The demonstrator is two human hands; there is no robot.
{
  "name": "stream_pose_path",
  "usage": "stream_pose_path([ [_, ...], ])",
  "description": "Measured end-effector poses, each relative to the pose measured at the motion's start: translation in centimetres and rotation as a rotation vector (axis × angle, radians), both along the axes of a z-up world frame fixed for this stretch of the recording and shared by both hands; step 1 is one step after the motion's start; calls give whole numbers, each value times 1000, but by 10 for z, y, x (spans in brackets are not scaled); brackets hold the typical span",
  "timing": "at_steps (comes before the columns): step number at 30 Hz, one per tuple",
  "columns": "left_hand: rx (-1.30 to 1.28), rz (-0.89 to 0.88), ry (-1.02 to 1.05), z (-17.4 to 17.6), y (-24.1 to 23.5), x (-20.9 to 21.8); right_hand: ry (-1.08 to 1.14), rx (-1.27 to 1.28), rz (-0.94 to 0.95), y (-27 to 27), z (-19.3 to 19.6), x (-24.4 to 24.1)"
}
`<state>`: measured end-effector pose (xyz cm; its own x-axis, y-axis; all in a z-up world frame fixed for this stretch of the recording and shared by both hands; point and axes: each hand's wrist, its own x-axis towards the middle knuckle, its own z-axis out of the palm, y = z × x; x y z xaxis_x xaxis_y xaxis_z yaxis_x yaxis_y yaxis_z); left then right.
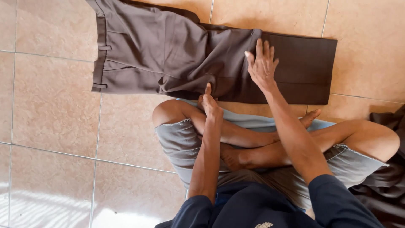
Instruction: The person sits cross-legged on a tiled floor and folds a pair of brown trousers by hand. They smooth the fabric, fold the legs together, and then fold the garment into a compact rectangle before placing it aside.
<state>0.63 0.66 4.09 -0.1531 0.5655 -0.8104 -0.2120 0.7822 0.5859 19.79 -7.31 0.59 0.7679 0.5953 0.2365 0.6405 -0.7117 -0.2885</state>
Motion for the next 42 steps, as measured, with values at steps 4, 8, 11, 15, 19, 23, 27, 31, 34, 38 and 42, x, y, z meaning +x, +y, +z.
stream_pose_path([
  [4, 64, -22, -69, -6, -1, -5, 49, -166, 56, -18, -13, 5],
  [8, -9, -359, -34, 27, -7, -12, 198, 37, 0, -32, -6, 20],
  [11, 736, -484, 403, 27, -30, -35, 44, 60, -21, -48, 10, -7],
  [15, 1147, -600, 584, 55, 11, -32, 170, -65, -23, -70, -14, -9],
  [19, 1334, -1008, 853, -39, 71, -13, 99, -82, 14, -79, -24, 4],
  [23, 1041, -1293, 1158, -94, 103, -22, 77, 228, 18, -103, -59, 58],
  [27, 1064, -1283, 1126, -56, 82, -13, -230, 144, -105, -159, -44, 96],
  [31, 1140, -1250, 1221, -77, 79, -10, 162, 15, -688, -194, -46, 121],
  [34, 1003, -1229, 1247, -85, 83, -5, 346, -12, -818, -211, -44, 133],
  [38, 918, -1229, 1259, -93, 87, -8, 516, -51, -780, -223, -22, 139],
  [42, 940, -1209, 1310, -89, 84, -3, 545, 6, -491, -254, -51, 160],
])
